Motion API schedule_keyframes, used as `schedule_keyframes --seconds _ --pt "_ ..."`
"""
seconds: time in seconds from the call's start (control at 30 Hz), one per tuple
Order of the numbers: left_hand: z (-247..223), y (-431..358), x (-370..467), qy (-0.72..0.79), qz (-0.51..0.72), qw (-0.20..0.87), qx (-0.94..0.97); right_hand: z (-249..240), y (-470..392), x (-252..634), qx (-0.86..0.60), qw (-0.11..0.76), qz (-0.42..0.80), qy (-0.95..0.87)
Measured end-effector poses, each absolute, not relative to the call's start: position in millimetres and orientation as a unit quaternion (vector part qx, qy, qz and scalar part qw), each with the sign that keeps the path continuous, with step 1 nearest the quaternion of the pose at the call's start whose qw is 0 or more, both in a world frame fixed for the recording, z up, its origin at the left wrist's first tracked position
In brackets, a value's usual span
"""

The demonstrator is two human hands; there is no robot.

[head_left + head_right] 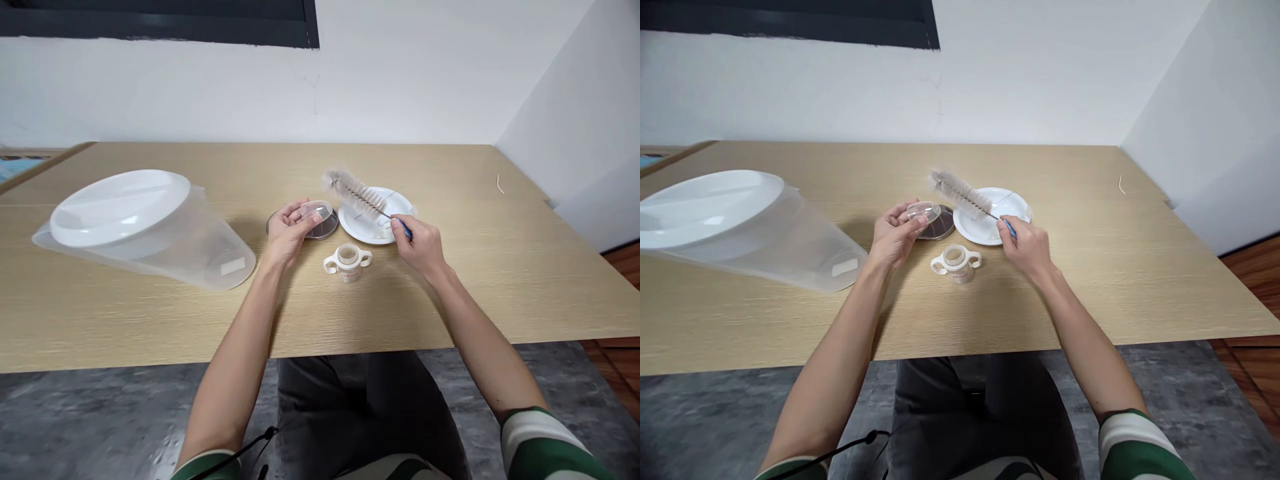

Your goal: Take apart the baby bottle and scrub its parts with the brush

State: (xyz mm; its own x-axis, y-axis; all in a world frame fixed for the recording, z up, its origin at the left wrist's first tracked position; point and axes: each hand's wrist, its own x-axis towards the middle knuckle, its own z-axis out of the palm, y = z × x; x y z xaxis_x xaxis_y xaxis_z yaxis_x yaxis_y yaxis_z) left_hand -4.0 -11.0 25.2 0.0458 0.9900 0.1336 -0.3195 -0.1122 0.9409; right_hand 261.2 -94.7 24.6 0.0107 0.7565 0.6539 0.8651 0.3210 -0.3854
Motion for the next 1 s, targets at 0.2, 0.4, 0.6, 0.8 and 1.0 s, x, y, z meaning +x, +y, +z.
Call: schedule_keyframes --seconds 0.2,0.4,0.6,0.8,1.0 --pt "22.8 -10.0 -3.9 0.362 0.597 0.532 0.480 23.3 -97.1 257.2 -0.537 0.408 -0.053 -0.737" --pt "23.1 -10.2 -5.8 0.370 0.577 0.559 0.467 23.1 -94.7 260.9 -0.583 0.385 -0.059 -0.713" --pt "18.8 -7.0 -6.6 0.359 0.570 0.566 0.475 24.4 -96.9 257.9 -0.553 0.414 -0.055 -0.721" --pt "18.4 -8.9 -7.0 0.344 0.569 0.563 0.492 22.4 -96.0 259.2 -0.563 0.372 -0.044 -0.737" --pt "26.1 -13.1 -6.1 0.347 0.557 0.601 0.456 26.8 -96.2 262.7 -0.572 0.418 -0.057 -0.703"
